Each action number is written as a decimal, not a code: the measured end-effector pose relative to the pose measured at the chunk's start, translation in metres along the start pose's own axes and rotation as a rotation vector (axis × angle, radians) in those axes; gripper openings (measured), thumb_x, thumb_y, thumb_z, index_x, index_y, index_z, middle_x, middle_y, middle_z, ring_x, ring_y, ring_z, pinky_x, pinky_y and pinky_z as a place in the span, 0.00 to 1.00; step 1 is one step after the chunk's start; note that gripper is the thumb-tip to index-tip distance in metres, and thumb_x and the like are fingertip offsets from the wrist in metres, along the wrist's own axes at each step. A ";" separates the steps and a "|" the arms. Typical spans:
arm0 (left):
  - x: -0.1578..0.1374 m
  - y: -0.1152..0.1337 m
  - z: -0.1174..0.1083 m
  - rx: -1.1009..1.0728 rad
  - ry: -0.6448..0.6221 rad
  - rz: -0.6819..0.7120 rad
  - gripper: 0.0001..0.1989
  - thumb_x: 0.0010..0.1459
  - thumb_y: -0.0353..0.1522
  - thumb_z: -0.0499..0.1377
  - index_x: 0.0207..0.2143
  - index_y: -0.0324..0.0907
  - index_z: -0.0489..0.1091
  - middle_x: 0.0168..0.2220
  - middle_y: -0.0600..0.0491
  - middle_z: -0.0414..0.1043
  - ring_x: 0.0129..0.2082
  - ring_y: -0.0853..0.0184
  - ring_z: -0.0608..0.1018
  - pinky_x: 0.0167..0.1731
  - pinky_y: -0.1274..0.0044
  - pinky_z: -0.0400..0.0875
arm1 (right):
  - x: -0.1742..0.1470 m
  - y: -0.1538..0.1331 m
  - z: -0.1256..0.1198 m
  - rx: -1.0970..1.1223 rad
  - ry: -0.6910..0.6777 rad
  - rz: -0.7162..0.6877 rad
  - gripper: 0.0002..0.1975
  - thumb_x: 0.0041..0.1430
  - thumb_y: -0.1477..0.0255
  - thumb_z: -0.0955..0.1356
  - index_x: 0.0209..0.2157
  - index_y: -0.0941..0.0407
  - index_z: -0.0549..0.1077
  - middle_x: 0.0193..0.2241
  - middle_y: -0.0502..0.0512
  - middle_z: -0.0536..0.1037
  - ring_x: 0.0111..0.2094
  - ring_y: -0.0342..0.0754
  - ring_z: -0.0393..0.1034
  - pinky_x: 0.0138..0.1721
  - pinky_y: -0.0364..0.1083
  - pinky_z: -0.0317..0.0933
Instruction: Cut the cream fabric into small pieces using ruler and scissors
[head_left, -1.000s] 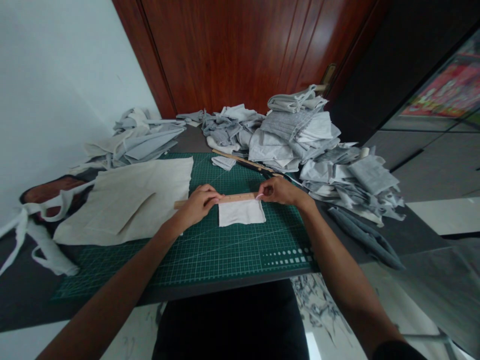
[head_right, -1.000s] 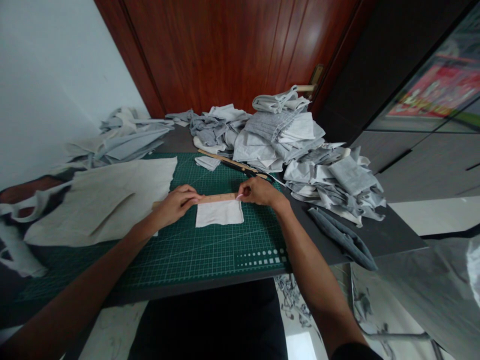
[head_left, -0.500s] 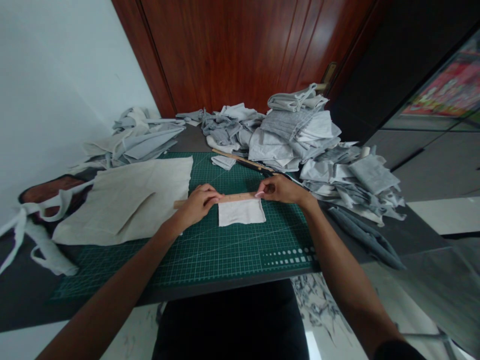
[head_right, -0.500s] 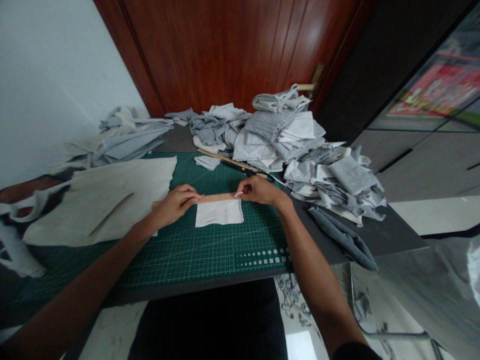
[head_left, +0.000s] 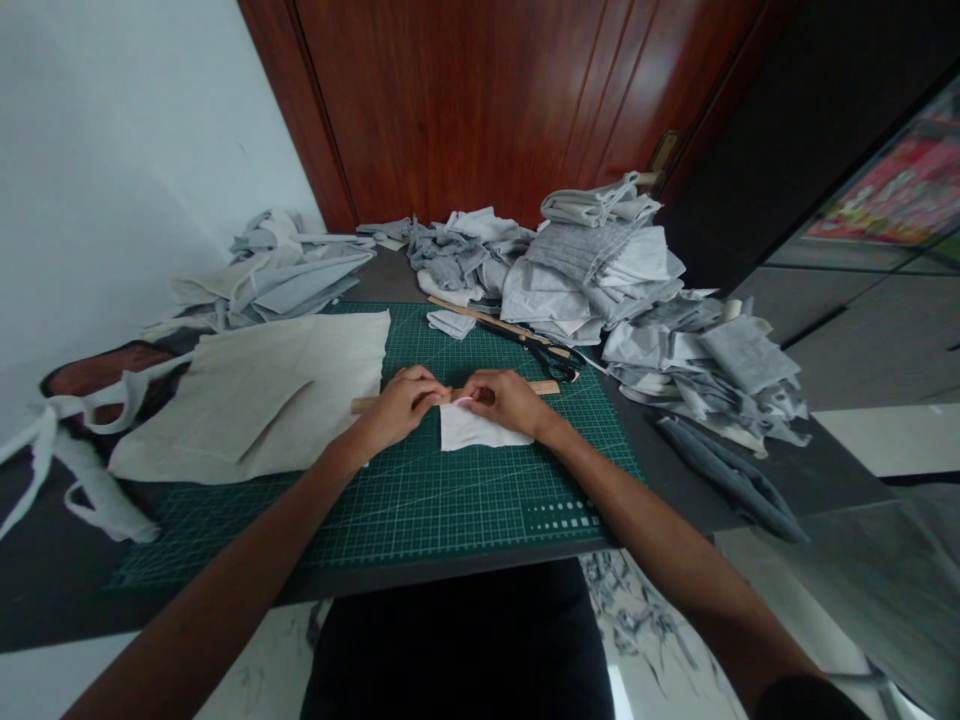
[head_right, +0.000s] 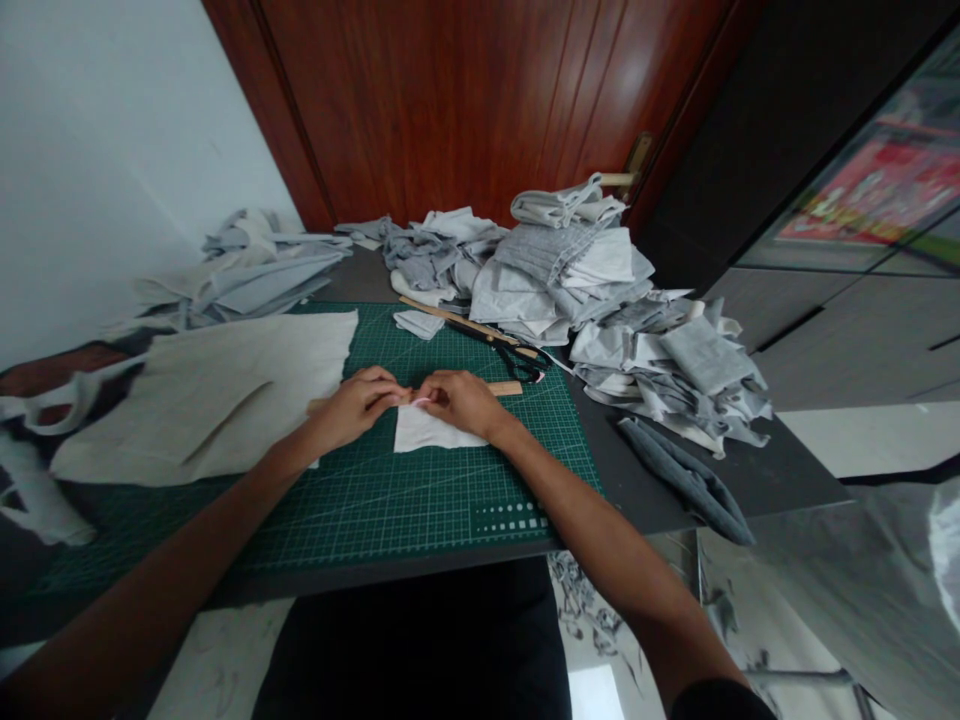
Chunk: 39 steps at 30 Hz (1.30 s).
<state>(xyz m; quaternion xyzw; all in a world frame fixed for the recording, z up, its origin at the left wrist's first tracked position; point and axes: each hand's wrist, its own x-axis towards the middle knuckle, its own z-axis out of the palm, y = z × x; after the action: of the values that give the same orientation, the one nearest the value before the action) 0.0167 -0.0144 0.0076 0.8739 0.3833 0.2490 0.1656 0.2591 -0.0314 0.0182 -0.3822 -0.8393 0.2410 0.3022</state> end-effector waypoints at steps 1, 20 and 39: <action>0.000 0.000 0.000 -0.002 0.000 0.000 0.12 0.68 0.30 0.56 0.42 0.45 0.80 0.41 0.50 0.75 0.45 0.60 0.75 0.51 0.64 0.70 | 0.000 0.000 0.001 -0.002 0.006 -0.001 0.02 0.64 0.75 0.73 0.38 0.57 0.82 0.33 0.51 0.79 0.31 0.41 0.70 0.34 0.40 0.58; 0.001 -0.004 0.002 0.007 0.019 0.025 0.12 0.67 0.31 0.54 0.35 0.42 0.77 0.39 0.49 0.74 0.42 0.60 0.75 0.48 0.66 0.70 | 0.006 -0.011 0.021 -0.026 0.062 0.000 0.06 0.67 0.68 0.72 0.38 0.56 0.81 0.34 0.51 0.77 0.33 0.42 0.69 0.35 0.41 0.56; 0.002 -0.007 0.002 -0.001 0.004 0.031 0.12 0.67 0.32 0.54 0.36 0.43 0.78 0.39 0.49 0.74 0.43 0.60 0.75 0.49 0.66 0.70 | 0.005 -0.020 0.019 -0.093 0.015 0.040 0.03 0.64 0.74 0.72 0.38 0.56 0.80 0.35 0.51 0.78 0.33 0.43 0.72 0.33 0.41 0.56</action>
<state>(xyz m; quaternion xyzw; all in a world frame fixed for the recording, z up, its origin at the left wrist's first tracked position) 0.0149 -0.0089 0.0033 0.8790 0.3701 0.2537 0.1614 0.2331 -0.0426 0.0195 -0.4145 -0.8395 0.2049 0.2853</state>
